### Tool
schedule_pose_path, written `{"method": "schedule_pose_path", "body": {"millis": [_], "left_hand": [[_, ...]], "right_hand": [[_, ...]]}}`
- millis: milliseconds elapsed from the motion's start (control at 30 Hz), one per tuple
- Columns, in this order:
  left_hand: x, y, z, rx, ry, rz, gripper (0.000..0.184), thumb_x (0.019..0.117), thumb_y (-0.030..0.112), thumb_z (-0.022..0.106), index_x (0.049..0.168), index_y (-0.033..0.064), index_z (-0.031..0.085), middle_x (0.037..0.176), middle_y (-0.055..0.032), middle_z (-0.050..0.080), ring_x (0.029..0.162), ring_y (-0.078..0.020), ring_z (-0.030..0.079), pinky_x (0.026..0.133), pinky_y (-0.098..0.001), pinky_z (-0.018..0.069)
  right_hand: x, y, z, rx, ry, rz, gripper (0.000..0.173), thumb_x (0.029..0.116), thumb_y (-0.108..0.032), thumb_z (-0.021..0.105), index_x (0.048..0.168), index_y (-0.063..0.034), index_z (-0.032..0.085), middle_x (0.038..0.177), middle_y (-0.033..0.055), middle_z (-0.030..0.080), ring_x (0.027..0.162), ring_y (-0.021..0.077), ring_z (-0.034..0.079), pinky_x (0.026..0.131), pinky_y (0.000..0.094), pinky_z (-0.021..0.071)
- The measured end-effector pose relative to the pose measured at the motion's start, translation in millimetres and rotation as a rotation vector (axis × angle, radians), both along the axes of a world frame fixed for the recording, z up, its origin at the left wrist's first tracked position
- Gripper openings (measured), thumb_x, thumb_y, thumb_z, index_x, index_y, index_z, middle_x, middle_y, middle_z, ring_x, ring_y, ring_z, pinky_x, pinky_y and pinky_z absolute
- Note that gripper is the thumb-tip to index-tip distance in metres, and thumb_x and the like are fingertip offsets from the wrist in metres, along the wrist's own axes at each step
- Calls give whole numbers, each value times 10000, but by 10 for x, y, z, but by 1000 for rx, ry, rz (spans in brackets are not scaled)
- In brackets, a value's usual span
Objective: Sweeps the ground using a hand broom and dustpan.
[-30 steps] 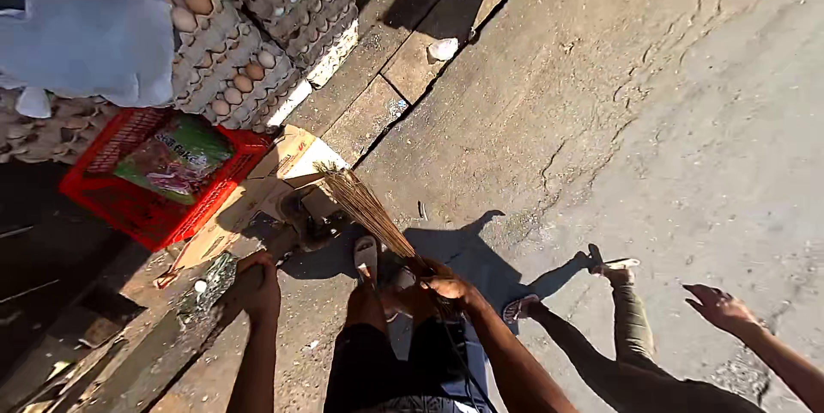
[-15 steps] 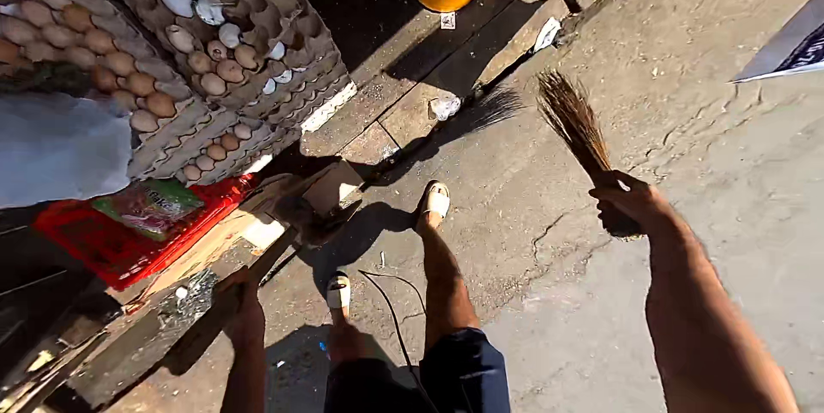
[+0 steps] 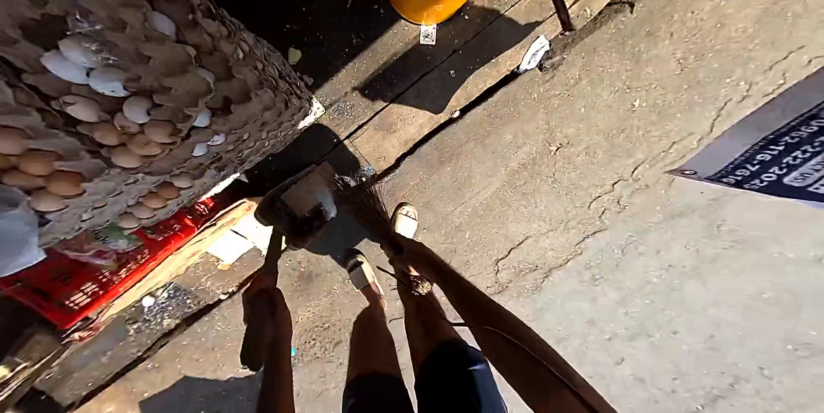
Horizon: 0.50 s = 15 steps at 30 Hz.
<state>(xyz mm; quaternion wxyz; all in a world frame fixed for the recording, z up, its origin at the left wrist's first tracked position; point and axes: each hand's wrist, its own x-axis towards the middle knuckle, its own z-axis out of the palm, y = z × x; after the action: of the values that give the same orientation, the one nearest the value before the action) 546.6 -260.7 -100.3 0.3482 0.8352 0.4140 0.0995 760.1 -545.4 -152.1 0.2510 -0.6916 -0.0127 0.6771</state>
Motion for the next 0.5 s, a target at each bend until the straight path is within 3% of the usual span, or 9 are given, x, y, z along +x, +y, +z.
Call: {"method": "schedule_pose_path", "body": {"millis": [100, 133, 200, 300, 367, 433, 500], "left_hand": [[23, 8, -1, 1, -2, 35, 272, 1023, 85, 528, 1186, -127, 581, 1206, -254, 654, 1185, -291, 629, 1069, -431, 499], [13, 18, 4, -2, -14, 42, 270, 1016, 77, 529, 1187, -126, 583, 1213, -253, 652, 1191, -291, 627, 1075, -434, 495], [-14, 15, -1, -20, -65, 39, 265, 1007, 62, 537, 1187, -128, 578, 1208, -250, 654, 1185, -285, 630, 1073, -432, 499], [22, 36, -25, -42, -201, 14, 219, 994, 43, 546, 1161, -93, 587, 1159, -186, 660, 1137, -227, 632, 1050, -406, 504], [126, 103, -50, -44, -252, 31, 209, 985, 35, 568, 1144, -99, 590, 1143, -171, 661, 1128, -214, 633, 1051, -396, 504], [148, 95, 50, -60, -223, 107, 266, 984, 44, 595, 1165, -149, 570, 1192, -227, 656, 1172, -250, 636, 1071, -417, 503], [268, 76, 191, -91, -248, 168, 282, 982, 39, 604, 1189, -146, 553, 1213, -198, 654, 1179, -219, 635, 1077, -408, 503]], "right_hand": [[475, -676, 632, -44, -15, -22, 667, 884, -388, 752, 1498, -313, 499, 1258, 110, 691, 1068, 279, 701, 927, 580, 564], [639, -850, 673, -78, -65, -92, 704, 866, -375, 757, 1512, -311, 486, 1247, 111, 696, 1041, 266, 707, 911, 557, 573], [878, -1026, 420, -152, -193, -293, 745, 859, -333, 753, 1536, -241, 456, 1232, 145, 694, 1029, 271, 708, 909, 530, 578], [991, -605, -412, -285, -251, -449, 686, 862, -272, 760, 1484, -157, 494, 1244, 189, 677, 1108, 320, 678, 953, 560, 547], [858, -57, -752, -242, -138, -258, 608, 875, -318, 738, 1413, -96, 563, 1266, 200, 668, 1162, 347, 651, 996, 597, 515], [531, 296, -644, -129, -70, -133, 502, 904, -318, 704, 1329, -65, 621, 1231, 199, 680, 1137, 348, 657, 982, 607, 515], [481, 214, -375, -19, -55, -219, 543, 894, -277, 724, 1383, -88, 584, 1245, 181, 678, 1138, 323, 662, 994, 580, 528]]}}
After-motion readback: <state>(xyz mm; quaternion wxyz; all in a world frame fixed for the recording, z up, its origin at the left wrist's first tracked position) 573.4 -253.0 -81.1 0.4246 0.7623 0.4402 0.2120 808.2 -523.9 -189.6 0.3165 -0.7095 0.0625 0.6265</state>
